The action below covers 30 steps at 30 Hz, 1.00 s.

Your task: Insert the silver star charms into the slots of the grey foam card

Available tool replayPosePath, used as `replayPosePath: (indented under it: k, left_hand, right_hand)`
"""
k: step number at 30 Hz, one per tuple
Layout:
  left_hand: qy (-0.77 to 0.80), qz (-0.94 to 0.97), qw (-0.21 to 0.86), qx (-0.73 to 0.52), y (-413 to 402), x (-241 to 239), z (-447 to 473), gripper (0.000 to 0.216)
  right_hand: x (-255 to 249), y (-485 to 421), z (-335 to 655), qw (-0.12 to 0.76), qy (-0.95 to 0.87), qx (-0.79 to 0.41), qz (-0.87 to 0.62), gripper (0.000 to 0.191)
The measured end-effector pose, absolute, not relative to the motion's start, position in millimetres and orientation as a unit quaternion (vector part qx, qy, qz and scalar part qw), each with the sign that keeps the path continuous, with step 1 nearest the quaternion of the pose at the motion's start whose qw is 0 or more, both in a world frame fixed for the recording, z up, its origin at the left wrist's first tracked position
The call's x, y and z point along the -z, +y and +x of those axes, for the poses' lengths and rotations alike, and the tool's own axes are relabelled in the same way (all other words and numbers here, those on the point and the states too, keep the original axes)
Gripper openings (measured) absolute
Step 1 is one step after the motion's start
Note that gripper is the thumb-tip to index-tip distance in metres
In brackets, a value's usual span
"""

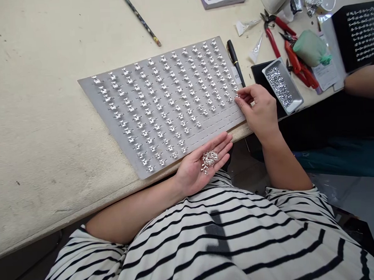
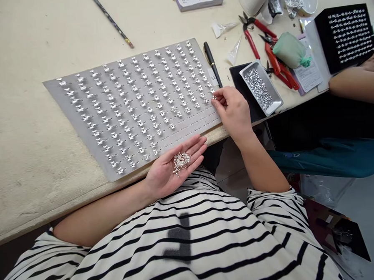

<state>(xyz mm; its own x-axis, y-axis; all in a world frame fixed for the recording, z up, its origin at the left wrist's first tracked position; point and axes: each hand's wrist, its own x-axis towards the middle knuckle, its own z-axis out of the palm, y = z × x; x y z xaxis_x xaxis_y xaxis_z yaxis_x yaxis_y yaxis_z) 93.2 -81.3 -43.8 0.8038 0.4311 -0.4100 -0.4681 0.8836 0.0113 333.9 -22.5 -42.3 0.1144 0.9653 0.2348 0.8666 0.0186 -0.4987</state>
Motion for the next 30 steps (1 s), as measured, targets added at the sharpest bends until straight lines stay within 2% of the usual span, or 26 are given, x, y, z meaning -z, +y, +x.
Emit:
replayPosePath:
  k: [3, 6, 16, 23, 26, 30]
  left_hand:
    - [0.203, -0.045, 0.949, -0.237, -81.3, 43.7, 92.5, 0.038]
    - [0.2, -0.044, 0.95, -0.235, -81.3, 43.6, 92.2, 0.038]
    - [0.203, -0.051, 0.95, -0.234, -81.5, 45.1, 92.0, 0.038]
    - [0.211, -0.056, 0.947, -0.233, -80.8, 43.0, 91.8, 0.039]
    - [0.216, -0.064, 0.945, -0.235, -80.7, 42.6, 92.5, 0.038]
    - [0.22, -0.064, 0.944, -0.238, -80.7, 42.2, 92.9, 0.037]
  right_hand:
    - [40.4, -28.2, 332.1, 0.298, -0.655, -0.088, -0.689, 0.024]
    - [35.0, -33.5, 326.6, 0.292, -0.671, -0.046, -0.68, 0.013]
    - [44.1, -26.9, 318.9, 0.234, -0.703, -0.019, -0.671, 0.016]
    - [57.1, -29.6, 318.0, 0.313, -0.662, 0.007, -0.681, 0.024]
    - [63.0, -31.5, 320.1, 0.348, -0.646, -0.017, -0.679, 0.024]
    - [59.2, -32.3, 324.3, 0.338, -0.67, -0.061, -0.658, 0.022]
